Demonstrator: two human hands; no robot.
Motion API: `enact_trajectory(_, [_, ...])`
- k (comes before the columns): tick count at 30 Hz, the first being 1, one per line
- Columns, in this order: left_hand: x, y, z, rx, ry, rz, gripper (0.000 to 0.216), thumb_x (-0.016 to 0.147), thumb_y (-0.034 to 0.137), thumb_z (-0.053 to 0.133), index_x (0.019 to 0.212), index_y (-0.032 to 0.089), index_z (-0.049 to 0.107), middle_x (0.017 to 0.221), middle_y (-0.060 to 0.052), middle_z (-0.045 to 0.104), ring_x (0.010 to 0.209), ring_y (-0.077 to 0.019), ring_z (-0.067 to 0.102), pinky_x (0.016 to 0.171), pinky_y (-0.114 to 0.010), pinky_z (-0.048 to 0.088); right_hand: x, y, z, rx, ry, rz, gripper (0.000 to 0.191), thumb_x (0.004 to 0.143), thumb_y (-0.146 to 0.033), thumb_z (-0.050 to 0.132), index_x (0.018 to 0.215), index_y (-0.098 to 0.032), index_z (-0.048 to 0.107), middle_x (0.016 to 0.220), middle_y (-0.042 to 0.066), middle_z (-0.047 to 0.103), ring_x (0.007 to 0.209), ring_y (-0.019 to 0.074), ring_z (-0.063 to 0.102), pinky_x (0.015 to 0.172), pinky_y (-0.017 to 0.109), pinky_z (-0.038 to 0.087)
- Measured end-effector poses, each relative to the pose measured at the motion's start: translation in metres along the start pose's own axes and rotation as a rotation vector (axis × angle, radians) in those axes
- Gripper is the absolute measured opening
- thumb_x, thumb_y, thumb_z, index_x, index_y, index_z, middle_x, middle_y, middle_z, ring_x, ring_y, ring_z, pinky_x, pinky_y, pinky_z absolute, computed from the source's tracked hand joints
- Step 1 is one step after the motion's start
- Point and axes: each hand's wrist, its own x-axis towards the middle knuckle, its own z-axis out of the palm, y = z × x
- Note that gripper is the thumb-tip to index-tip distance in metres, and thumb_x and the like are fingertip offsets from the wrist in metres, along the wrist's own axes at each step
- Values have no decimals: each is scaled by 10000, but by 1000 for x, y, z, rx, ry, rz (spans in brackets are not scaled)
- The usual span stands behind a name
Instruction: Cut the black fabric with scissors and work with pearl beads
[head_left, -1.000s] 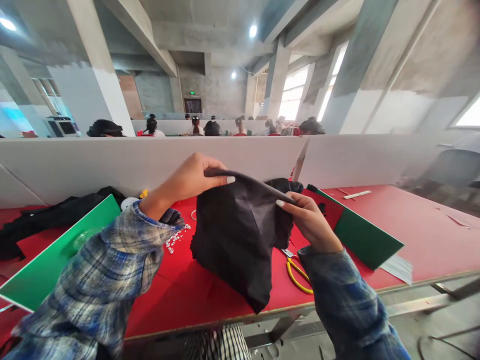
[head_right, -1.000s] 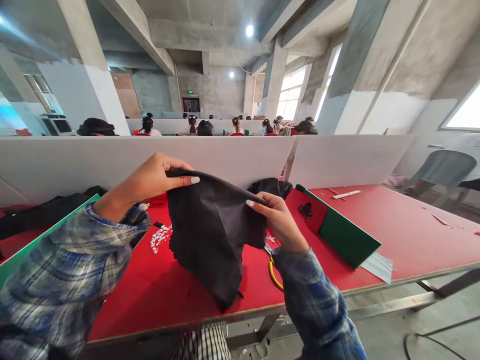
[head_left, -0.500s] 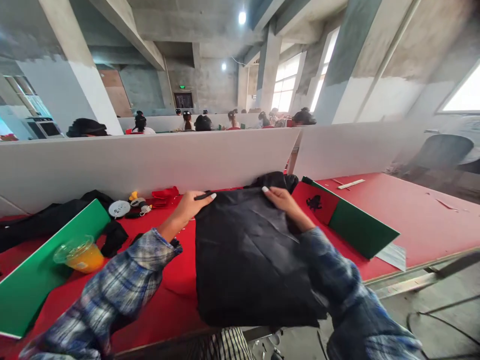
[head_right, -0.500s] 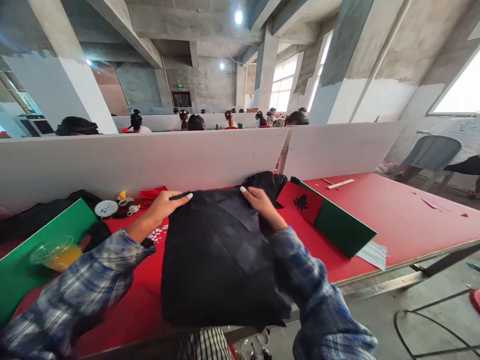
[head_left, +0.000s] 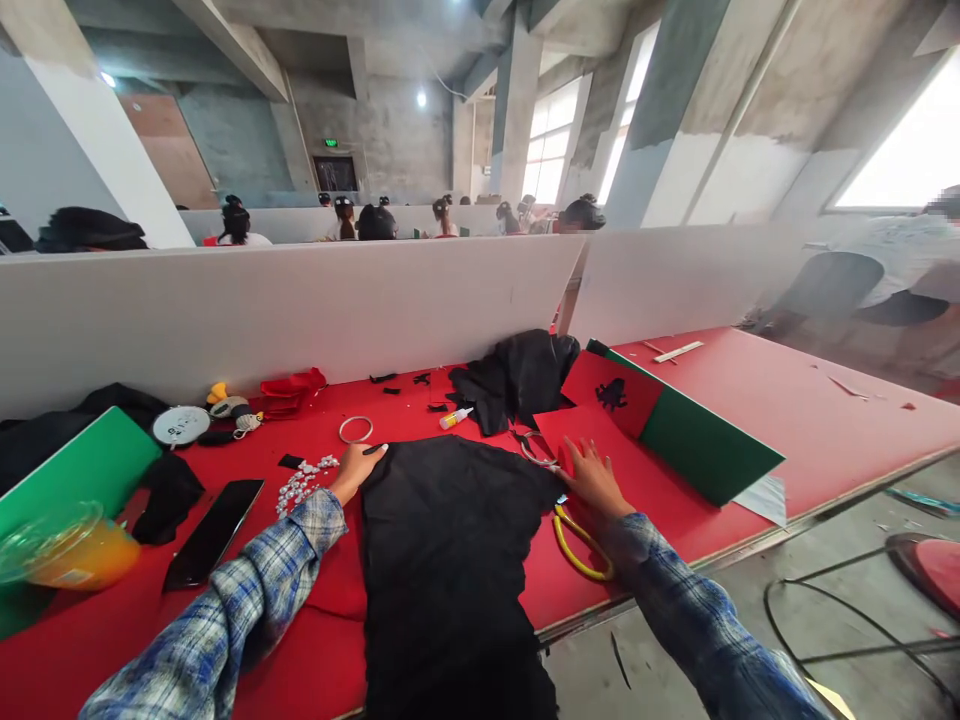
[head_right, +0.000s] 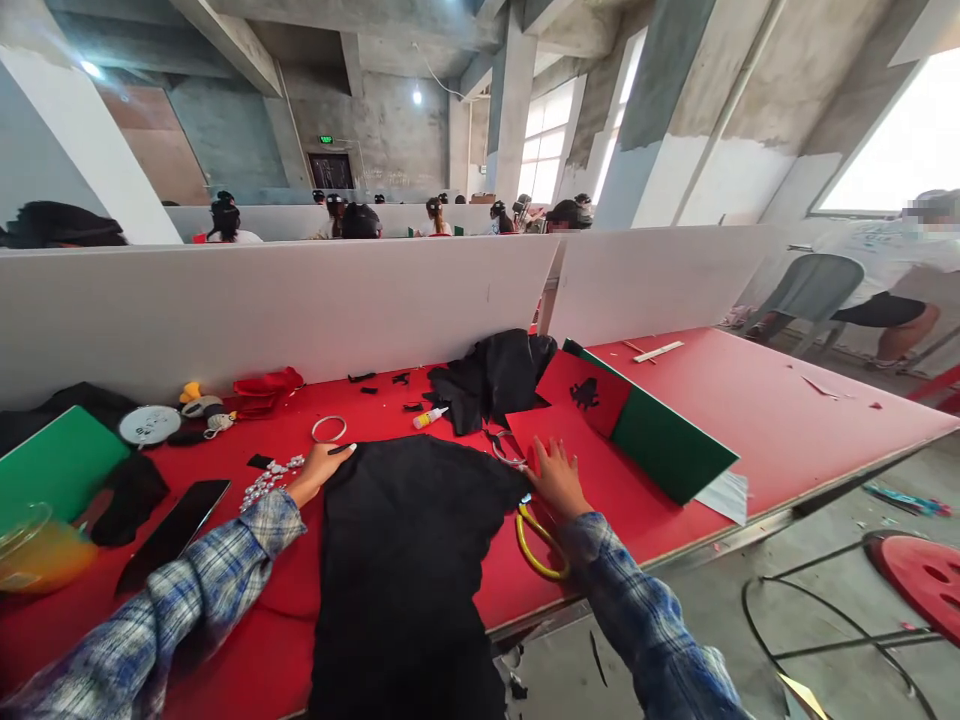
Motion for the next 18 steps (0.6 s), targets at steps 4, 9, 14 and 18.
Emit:
enact_trajectory(4, [11, -3, 1, 107, 42, 75, 192, 723, 328, 617, 610, 173, 611, 629, -66, 659, 749, -270, 650, 665, -328, 464, 9, 2, 2, -36, 36, -221, 448, 880, -238, 465, 1327, -251, 486, 1498, 175, 286, 1408, 339, 164, 1067, 571, 228])
enact_trajectory(9, [-7, 0, 1, 155, 103, 257, 238, 731, 275, 628, 945, 172, 619, 946, -97, 666, 1004, -272, 592, 906, -406, 448, 27, 0, 6, 114, 43, -379, 212, 825, -190, 475, 773, -189, 679, 1365, 162, 480, 1386, 323, 238, 1082, 563, 193])
enact_trajectory(14, [-45, 7, -6, 181, 69, 485, 242, 780, 269, 588, 1011, 199, 594, 1003, -79, 606, 994, -233, 590, 922, -401, 466, 46, -7, -10, 266, 94, -304, 182, 814, -195, 419, 760, -197, 594, 1144, 173, 611, 1204, 312, 489, 987, 542, 349])
enact_trajectory(18, [-66, 16, -20, 187, 73, 554, 218, 818, 266, 552, 1026, 207, 578, 1019, -70, 592, 1011, -218, 589, 924, -397, 476, 58, -21, -35, 422, 107, -256, 128, 822, -245, 438, 849, -196, 552, 891, 114, 690, 871, 246, 652, 790, 390, 496])
